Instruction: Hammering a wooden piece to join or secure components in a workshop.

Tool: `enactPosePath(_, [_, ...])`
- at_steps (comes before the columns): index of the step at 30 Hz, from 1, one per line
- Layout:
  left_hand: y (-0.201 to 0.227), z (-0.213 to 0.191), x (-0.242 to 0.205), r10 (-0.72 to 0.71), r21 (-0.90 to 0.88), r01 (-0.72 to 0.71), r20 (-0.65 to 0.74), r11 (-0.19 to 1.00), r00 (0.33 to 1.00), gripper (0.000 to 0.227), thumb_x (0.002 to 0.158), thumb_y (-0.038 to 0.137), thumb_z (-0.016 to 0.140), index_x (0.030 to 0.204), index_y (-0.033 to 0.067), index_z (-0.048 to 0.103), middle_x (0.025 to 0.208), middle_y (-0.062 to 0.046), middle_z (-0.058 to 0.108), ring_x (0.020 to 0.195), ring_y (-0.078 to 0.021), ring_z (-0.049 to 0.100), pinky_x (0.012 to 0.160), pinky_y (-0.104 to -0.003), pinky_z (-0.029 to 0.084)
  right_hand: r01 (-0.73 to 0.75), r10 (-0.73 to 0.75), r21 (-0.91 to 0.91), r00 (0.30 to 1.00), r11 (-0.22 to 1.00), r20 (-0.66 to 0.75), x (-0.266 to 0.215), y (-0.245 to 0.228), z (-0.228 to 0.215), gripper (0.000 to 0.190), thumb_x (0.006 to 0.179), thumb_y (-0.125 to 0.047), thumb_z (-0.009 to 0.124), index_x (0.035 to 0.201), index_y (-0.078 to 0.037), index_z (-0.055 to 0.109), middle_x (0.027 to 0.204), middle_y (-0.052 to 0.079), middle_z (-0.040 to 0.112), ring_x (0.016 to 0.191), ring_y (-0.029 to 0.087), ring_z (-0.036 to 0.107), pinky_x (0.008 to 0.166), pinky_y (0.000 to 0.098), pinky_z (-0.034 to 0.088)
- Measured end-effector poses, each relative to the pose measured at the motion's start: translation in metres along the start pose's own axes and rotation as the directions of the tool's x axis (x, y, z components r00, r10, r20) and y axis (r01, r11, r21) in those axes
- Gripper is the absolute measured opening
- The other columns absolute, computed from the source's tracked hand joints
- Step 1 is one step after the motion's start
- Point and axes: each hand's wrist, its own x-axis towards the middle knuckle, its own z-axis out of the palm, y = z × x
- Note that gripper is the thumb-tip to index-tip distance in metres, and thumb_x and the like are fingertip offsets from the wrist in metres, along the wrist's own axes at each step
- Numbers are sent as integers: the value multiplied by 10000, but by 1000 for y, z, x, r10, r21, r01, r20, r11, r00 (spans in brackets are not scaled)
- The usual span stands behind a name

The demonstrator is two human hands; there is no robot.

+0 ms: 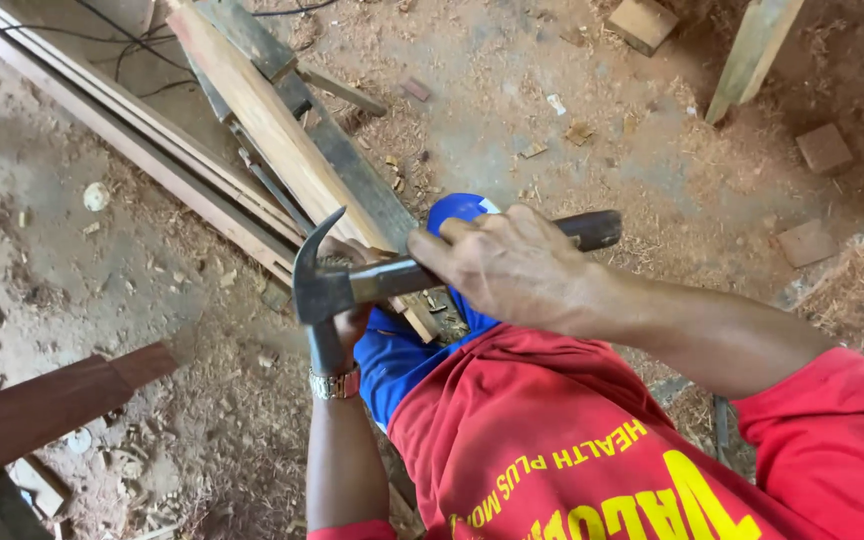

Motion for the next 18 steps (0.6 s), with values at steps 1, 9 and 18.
enactPosePath(1, [0,3,3,18,-77,-17,7,997,1000,446,876,212,759,1228,41,544,1055,-114,694,960,-199,696,840,-365,585,61,-57,34,994,998,-98,-2,0,1,294,955,-165,541,1244,-112,530,897,130,666,780,347,729,597,519,565])
enactPosePath(9, [-9,-5,-5,96,-375,-91,-5,923,995,552,902,233,861,1302,34,538,1122,-115,698,1064,-244,710,948,-416,600,32,-25,99,997,995,-69,3,-3,2,333,938,-149,587,1263,-130,519,951,134,664,793,388,709,644,554,541])
enactPosePath(18, [13,1,-7,72,-149,-73,-9,986,997,544,907,286,788,1315,31,534,1138,-75,654,1044,-183,655,897,-348,588,74,-47,209,990,975,-130,0,-4,13,333,906,-152,584,1232,-129,522,943,111,661,819,363,710,674,526,555])
